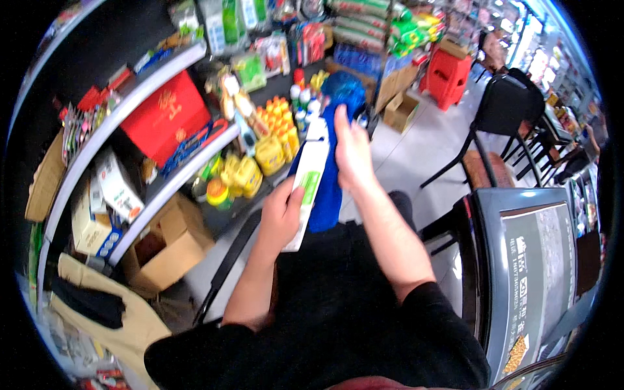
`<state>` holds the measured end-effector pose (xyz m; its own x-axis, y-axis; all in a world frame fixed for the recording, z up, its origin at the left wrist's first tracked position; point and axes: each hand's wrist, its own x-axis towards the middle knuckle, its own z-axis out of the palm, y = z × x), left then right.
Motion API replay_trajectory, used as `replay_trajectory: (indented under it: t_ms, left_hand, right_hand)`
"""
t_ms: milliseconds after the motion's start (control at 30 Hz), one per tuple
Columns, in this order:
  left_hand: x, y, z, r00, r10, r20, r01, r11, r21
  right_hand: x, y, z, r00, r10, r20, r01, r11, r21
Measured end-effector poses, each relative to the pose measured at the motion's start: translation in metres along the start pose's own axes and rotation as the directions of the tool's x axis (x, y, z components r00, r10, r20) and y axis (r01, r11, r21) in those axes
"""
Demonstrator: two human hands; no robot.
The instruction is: The person picks up a packaged toothbrush from a shelf, wipes the exterior of the plastic packaging with a blue cloth, and then returns the item to the shelf before repeating the process with another packaged toothbrush.
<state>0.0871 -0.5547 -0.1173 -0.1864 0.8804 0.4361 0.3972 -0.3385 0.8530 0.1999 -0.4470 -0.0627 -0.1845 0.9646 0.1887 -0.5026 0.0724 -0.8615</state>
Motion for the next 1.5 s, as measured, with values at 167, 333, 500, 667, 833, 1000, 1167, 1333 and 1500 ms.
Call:
replay_trajectory:
  t_ms: [167,333,500,667,833,1000,1167,1333,1500]
  left_hand:
    - [-0.013,0.025,-0.013,0.998,-0.062,-0.003,0.061,0.987,-0.146]
    - [-0.03,0.053,-0.028,0.995,-0.094,-0.025,0.083,0.955,-0.286]
    - [-0.036,0.057,-0.024,0.995,0.064,-0.082,-0.066,0.998,-0.022]
    - [-0.027,0.027,-0.029,0.987,-0.138,-0.084,0.115,0.964,-0.24]
    - [-0.009,0.01,-0.019,0.995,-0.081,-0.062,0.059,0.952,-0.299]
    - [-0.023,0.014,-0.02,0.994,0.092,-0.063,-0.089,0.995,0.045]
    - [-0.013,0.002,-0.015,0.983,0.164,-0.08,-0.157,0.984,0.088]
    - [-0.01,-0.005,-0.012,0.998,-0.049,-0.034,0.043,0.985,-0.169]
    - [-0.01,-0.012,-0.01,0.999,-0.001,-0.05,-0.005,0.993,-0.118]
  right_hand:
    - [-0.024,-0.021,0.005,0.989,0.081,0.12,-0.095,0.989,0.115]
    - [-0.051,-0.037,0.013,0.977,0.005,0.213,-0.004,1.0,-0.007]
    - [-0.047,-0.048,0.03,0.964,-0.025,0.265,0.058,0.991,-0.12]
    - [-0.016,-0.051,0.014,0.999,-0.048,0.022,0.047,0.998,0.041]
    - [-0.017,-0.039,0.006,0.924,-0.239,0.3,0.331,0.891,-0.309]
    - [-0.02,-0.016,0.024,0.887,-0.312,0.34,0.461,0.611,-0.644]
    - [0.002,-0.007,0.022,0.984,-0.099,0.148,0.126,0.975,-0.181]
    - [-0.007,-0.012,0.011,0.979,0.088,0.185,-0.12,0.978,0.172]
    - [-0.009,0.014,0.018,0.98,-0.049,0.192,0.062,0.996,-0.062]
